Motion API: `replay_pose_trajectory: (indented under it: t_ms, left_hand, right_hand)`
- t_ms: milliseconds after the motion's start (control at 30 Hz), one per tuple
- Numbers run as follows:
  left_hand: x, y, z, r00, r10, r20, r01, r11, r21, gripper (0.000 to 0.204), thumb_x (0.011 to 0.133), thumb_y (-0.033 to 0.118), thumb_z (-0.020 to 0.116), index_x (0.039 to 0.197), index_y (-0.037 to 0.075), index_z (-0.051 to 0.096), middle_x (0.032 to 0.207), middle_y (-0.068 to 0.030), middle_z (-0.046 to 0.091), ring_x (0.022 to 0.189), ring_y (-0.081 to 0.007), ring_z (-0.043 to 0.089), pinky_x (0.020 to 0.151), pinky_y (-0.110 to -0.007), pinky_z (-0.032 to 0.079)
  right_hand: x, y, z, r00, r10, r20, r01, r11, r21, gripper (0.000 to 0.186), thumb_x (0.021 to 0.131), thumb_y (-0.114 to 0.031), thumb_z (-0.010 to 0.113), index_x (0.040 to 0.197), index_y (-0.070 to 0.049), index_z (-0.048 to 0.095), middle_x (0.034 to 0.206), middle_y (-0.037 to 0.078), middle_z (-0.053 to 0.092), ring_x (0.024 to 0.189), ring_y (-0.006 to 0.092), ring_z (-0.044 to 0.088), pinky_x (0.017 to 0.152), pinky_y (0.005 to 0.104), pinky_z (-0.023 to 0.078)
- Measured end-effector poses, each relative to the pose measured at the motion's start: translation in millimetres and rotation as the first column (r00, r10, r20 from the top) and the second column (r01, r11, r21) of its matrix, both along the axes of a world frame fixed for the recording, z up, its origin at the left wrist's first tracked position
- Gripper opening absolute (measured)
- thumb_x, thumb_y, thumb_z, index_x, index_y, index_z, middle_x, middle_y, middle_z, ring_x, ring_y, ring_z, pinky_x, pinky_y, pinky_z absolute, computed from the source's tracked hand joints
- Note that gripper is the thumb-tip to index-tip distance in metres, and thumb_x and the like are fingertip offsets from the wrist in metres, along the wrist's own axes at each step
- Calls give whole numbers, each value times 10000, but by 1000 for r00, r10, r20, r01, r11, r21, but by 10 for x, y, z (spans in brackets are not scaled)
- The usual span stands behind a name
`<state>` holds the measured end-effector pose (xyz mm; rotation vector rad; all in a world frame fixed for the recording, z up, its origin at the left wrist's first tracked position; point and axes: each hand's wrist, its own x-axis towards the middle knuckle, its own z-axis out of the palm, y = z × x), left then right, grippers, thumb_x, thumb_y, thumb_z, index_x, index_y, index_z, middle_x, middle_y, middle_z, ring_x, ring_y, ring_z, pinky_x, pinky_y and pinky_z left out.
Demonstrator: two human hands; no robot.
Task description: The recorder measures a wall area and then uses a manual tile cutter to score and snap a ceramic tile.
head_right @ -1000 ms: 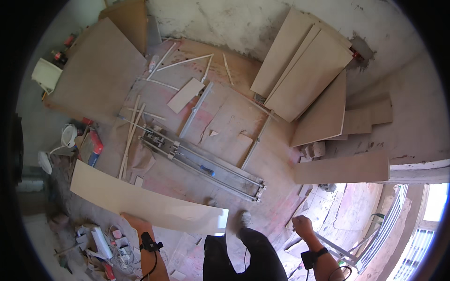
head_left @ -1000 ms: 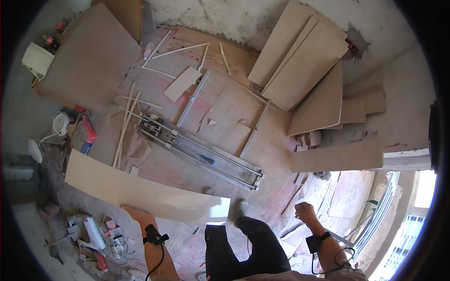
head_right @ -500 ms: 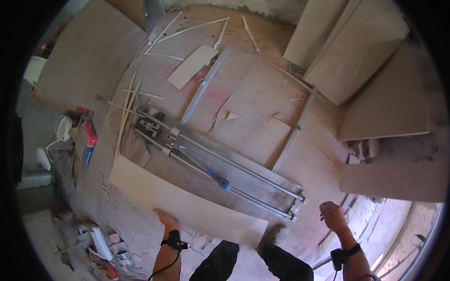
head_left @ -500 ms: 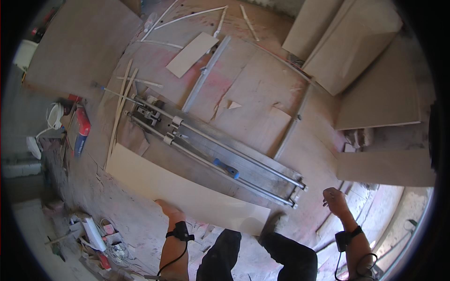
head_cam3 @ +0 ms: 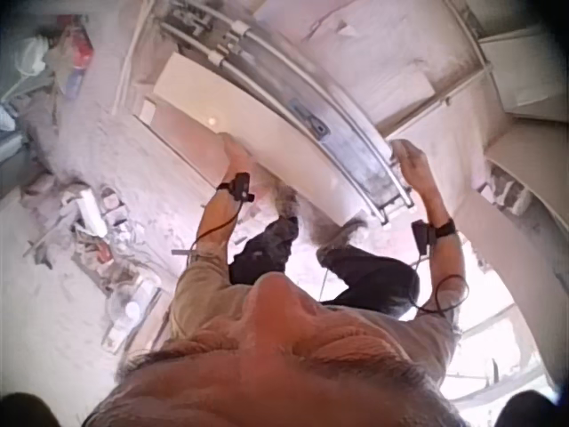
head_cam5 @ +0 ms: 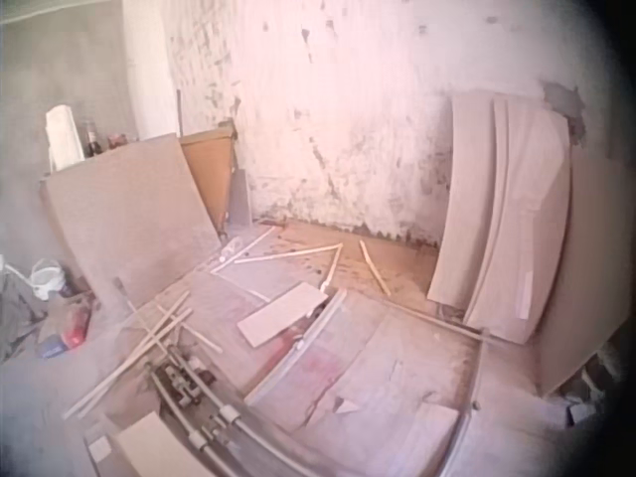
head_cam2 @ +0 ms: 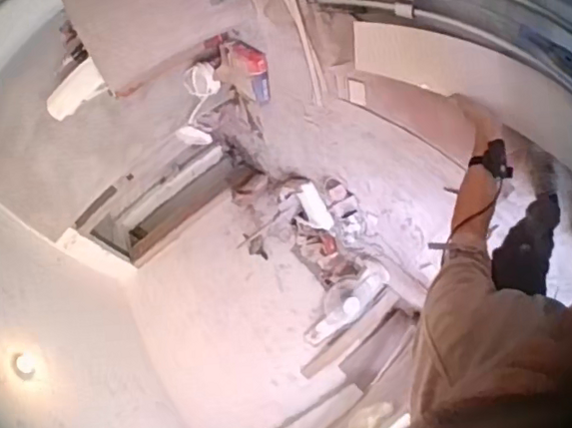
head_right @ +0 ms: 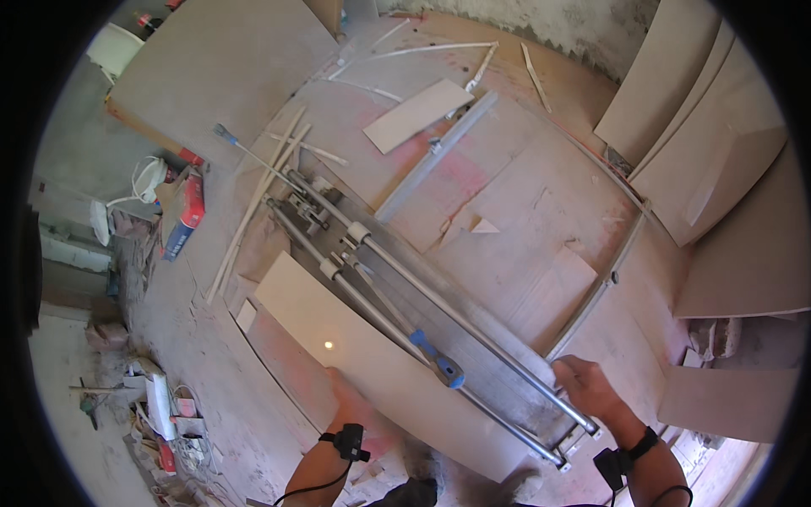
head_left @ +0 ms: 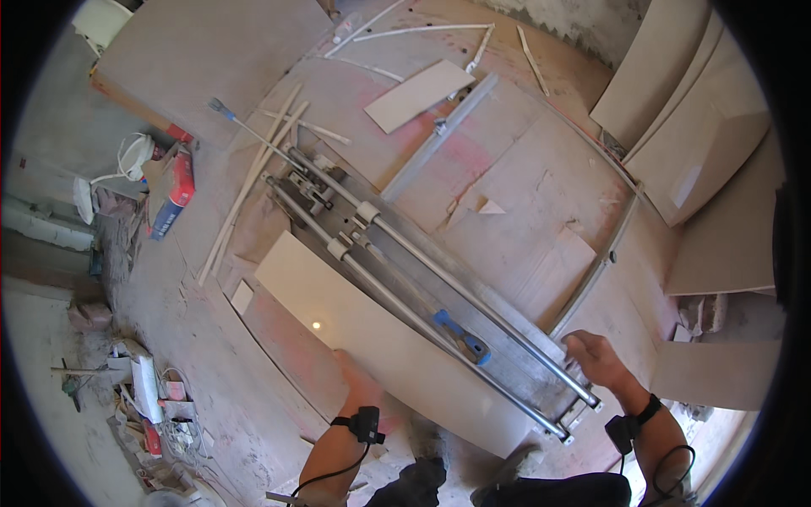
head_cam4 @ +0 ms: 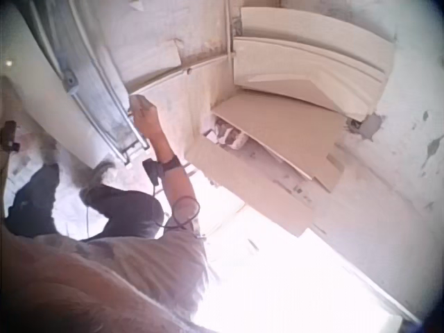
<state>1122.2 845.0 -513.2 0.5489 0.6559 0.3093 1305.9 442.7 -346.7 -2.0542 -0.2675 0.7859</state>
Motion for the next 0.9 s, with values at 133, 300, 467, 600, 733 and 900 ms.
replay_pose_trajectory:
  t_ms: [133, 300, 467, 600, 733, 900]
  left_hand:
    - [-666, 263, -944, 921, 119, -372, 304, 380, 874, 572, 951, 459, 278, 1311, 36, 414, 1329, -128, 435, 1214, -255, 417, 1033, -413, 323]
    - [55, -241, -278, 931, 61, -359, -28, 995, 95, 582, 956, 478, 248, 1307, 43, 411, 1331, -122, 436, 1217, -230, 422, 1044, -368, 321]
    - [287, -358, -42, 953, -31, -301, 34, 999, 4, 571, 954, 507, 227, 1270, 81, 440, 1296, -76, 463, 1166, -206, 450, 1020, -365, 351]
    - [313, -408, -169, 910, -86, -407, 89, 996, -10, 569, 945, 543, 227, 1229, 108, 459, 1199, -47, 507, 1075, -199, 497, 912, -371, 418]
    - [326, -156, -938, 877, -121, -466, 168, 984, 61, 564, 951, 547, 219, 1217, 113, 460, 1120, -65, 520, 981, -223, 536, 789, -392, 490]
    - [637, -501, -706, 914, -69, -401, 165, 964, 209, 471, 959, 473, 292, 1167, 84, 457, 1076, -74, 514, 935, -220, 522, 797, -364, 483]
  right_hand:
    - [22, 662, 217, 976, 208, -64, -198, 970, 141, 322, 955, -277, 477, 920, 21, 594, 697, 108, 605, 645, 162, 593, 612, 306, 487]
    - [177, 335, 103, 967, 238, 95, -242, 970, 36, 358, 958, -324, 456, 904, 3, 591, 703, 143, 611, 653, 226, 605, 633, 335, 487]
    - [44, 117, 245, 983, 143, 119, -140, 990, -33, 391, 959, -347, 435, 880, 5, 586, 711, 173, 604, 677, 263, 610, 655, 359, 484]
    - [-174, 304, 266, 991, 132, 26, -134, 987, 88, 428, 957, -397, 419, 1027, -2, 567, 724, 196, 600, 704, 283, 617, 667, 384, 483]
    - [-234, 905, 482, 984, 166, 67, -175, 969, 176, 479, 949, -407, 430, 1184, 8, 482, 795, 232, 608, 765, 342, 622, 703, 402, 481]
    - [-246, 1274, 581, 957, 212, 200, -227, 972, 55, 490, 932, -378, 467, 1173, 47, 449, 935, 301, 589, 923, 437, 567, 786, 441, 456]
